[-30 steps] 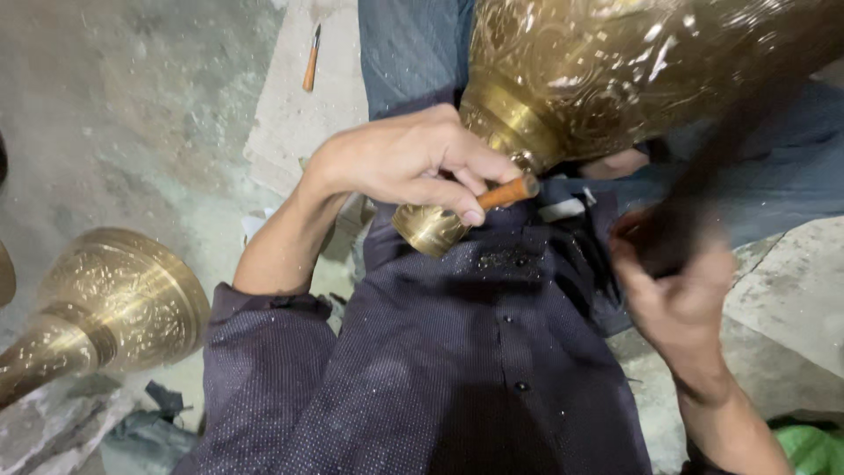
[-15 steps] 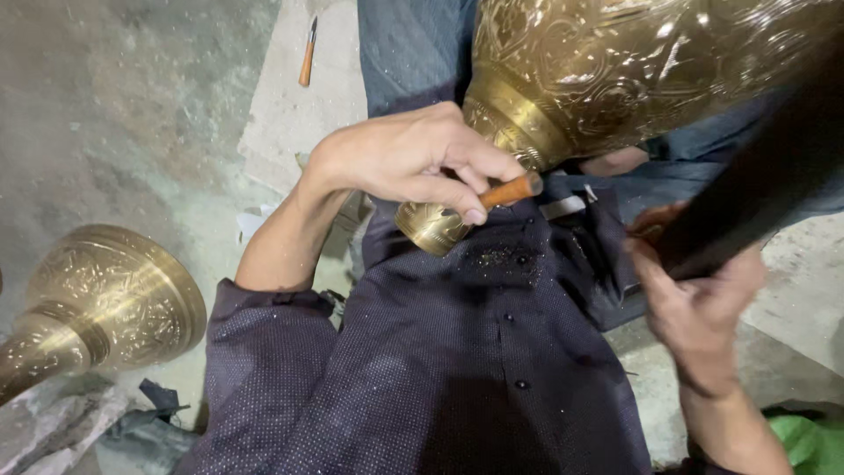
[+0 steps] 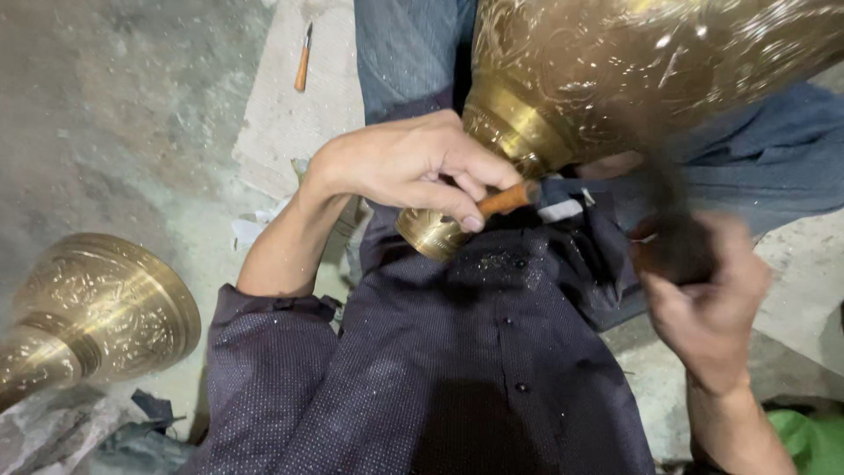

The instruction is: The person sits on the floor holding a chisel against the neck of a large engraved brass vase resting on their lap and repeatedly strikes the chisel with a hammer, carving decorative patterns into the metal. Finished brass vases sit on the floor beside them.

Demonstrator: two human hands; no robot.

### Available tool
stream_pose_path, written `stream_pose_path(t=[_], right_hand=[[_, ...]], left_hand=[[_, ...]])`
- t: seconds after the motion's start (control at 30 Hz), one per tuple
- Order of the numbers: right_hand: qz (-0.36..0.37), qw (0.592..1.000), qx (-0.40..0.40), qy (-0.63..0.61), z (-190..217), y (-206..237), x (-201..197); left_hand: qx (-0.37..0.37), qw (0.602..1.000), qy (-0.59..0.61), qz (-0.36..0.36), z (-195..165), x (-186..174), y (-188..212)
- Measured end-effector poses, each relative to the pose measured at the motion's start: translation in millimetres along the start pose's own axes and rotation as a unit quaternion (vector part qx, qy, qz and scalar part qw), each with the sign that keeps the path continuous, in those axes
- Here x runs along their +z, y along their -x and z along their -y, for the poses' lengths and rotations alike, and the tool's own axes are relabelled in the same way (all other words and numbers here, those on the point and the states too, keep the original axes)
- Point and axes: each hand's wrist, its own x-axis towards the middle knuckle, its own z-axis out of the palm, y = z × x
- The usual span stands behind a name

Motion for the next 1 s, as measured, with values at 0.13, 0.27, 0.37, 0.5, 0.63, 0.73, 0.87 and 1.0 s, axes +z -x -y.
stream_pose_path(t=[0.13, 0.27, 0.37, 0.5, 0.63, 0.73, 0.87, 1.0], right_hand=[[0.029, 0.997, 0.017, 0.069, 1, 2, -2], [0.012, 0.998, -0.002, 0.068, 0, 2, -2], [0.026, 0.999, -0.019, 0.008, -1, 0, -2], [0.069, 0.997, 0.039, 0.013, -4, 1, -3], [0.055, 0.998, -0.025, 0.024, -7, 3, -9], [0.061, 0.994, -0.032, 0.089, -8, -1, -9], [0.013, 0.999, 0.005, -0.045, 1, -9, -8], [0.061, 0.975, -0.064, 0.202, 13, -13, -18]], left_hand=[[0.033, 0.998, 0.057, -0.013, 3, 0, 2], [0.094, 0.993, -0.064, -0.037, 7, 1, 3], [-0.01, 1.0, 0.013, -0.01, 6, 4, 4], [-0.006, 1.0, 0.021, -0.007, 4, 1, 4], [-0.003, 0.999, 0.035, -0.009, 4, -1, 2], [0.011, 0.998, 0.058, -0.027, 5, 3, 2], [0.021, 0.999, 0.014, -0.021, 14, 5, 4], [0.016, 1.0, -0.013, -0.02, 24, 1, 11]])
